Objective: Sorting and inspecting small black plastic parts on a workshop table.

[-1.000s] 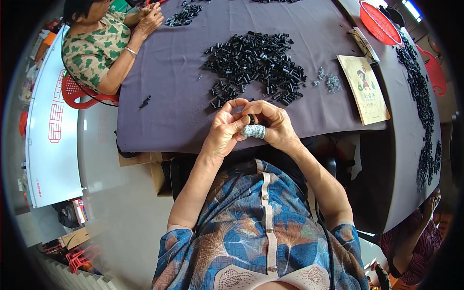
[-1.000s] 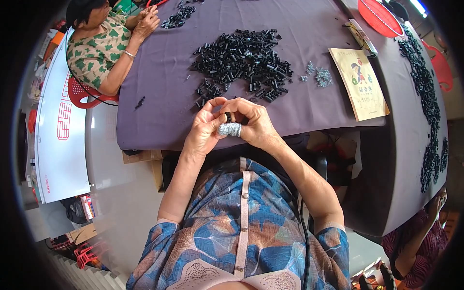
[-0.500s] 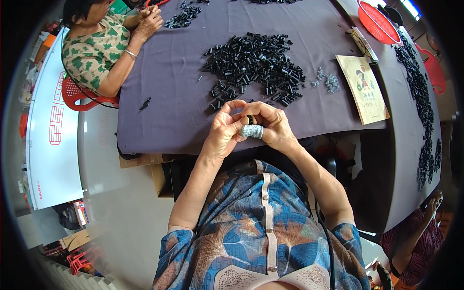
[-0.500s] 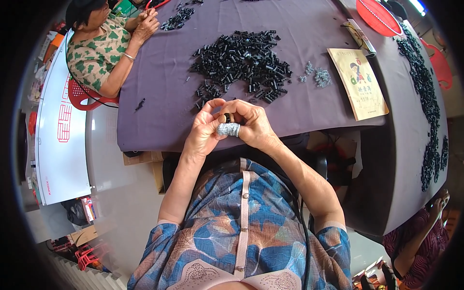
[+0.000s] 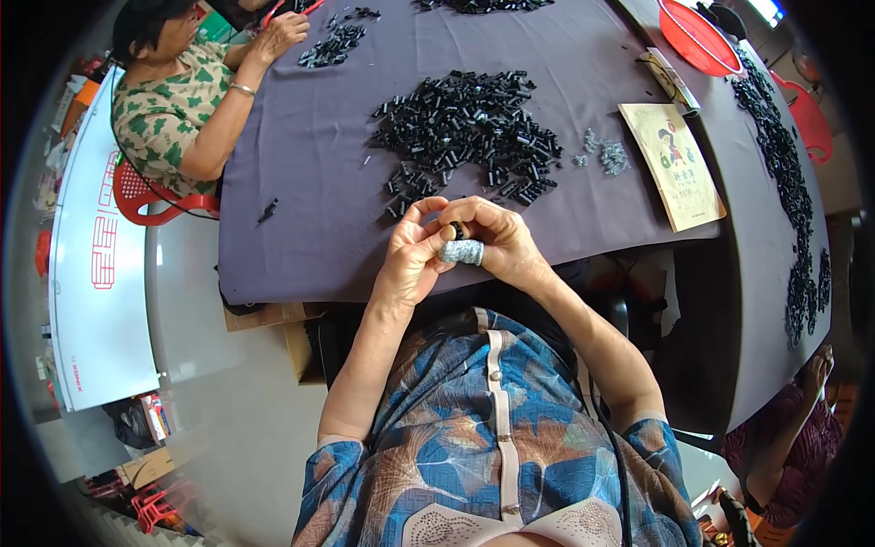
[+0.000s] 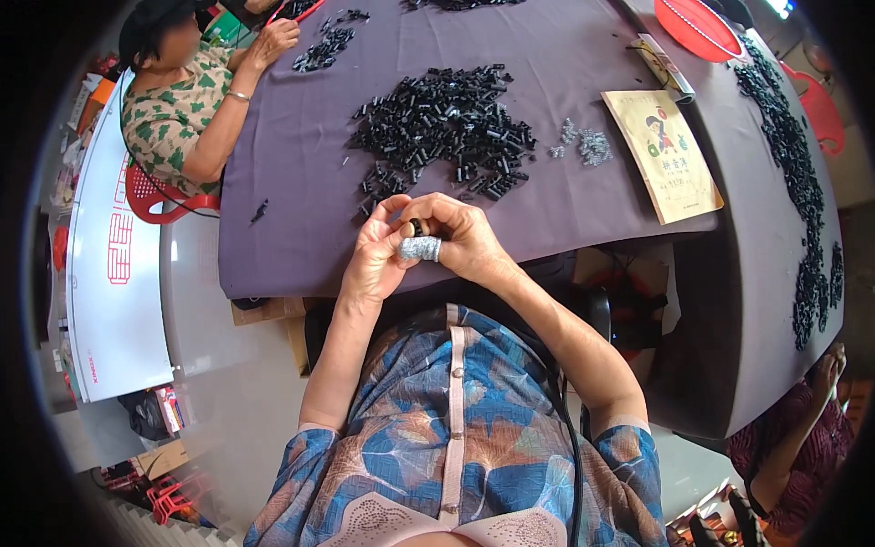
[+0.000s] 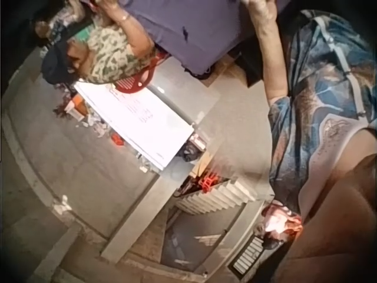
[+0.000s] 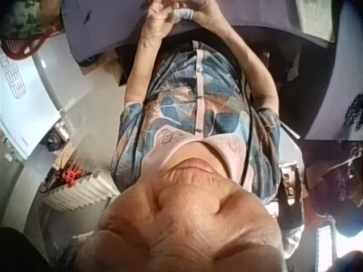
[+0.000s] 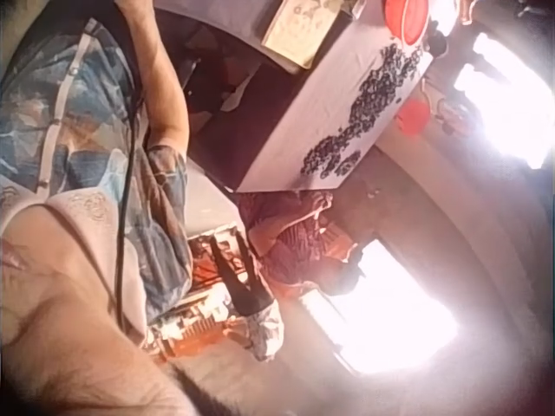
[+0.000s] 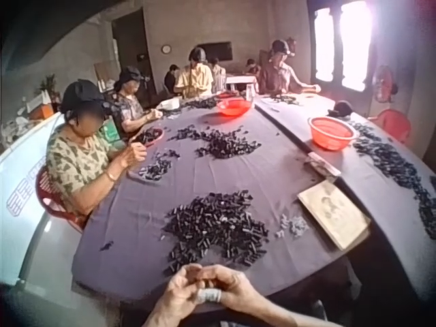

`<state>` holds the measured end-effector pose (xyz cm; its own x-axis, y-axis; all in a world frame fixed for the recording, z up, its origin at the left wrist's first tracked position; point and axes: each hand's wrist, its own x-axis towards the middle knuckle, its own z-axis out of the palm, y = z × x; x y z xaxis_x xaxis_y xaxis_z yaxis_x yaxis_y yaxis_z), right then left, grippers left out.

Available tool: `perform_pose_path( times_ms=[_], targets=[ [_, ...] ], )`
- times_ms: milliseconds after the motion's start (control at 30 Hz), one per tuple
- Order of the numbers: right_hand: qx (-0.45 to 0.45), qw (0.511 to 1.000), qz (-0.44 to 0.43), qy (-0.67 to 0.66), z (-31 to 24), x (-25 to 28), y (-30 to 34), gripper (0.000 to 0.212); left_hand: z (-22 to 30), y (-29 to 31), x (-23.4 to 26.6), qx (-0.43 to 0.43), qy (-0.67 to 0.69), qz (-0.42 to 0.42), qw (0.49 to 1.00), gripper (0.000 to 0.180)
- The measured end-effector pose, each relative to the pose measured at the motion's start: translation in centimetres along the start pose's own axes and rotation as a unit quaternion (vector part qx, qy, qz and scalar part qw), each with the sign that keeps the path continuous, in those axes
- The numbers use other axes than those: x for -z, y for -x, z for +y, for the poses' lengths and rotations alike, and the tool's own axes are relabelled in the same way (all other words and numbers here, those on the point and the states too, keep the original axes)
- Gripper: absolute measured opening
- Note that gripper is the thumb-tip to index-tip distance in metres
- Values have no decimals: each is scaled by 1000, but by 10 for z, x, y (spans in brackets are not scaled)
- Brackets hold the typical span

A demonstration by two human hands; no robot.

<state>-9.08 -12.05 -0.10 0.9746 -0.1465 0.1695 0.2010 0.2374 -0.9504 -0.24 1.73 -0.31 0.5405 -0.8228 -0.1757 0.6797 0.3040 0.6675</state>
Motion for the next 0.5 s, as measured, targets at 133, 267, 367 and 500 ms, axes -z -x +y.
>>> perform_pose_path(
  times_ms=[133,267,367,500],
  targets=[
    [56,989,36,134,-2,-4,2,36,-4,2,3,-21,-8,38,999,38],
    [82,949,58,300,-37,-3,5,40,0,3,3,-22,18,23,999,35],
    [125,921,119,350,-50,26,3,27,4,4,1,-8,25,-1,1000,32],
    [110,858,288,410,-54,85,8,23,-1,1,7,-11,31,-15,999,21]
  ],
)
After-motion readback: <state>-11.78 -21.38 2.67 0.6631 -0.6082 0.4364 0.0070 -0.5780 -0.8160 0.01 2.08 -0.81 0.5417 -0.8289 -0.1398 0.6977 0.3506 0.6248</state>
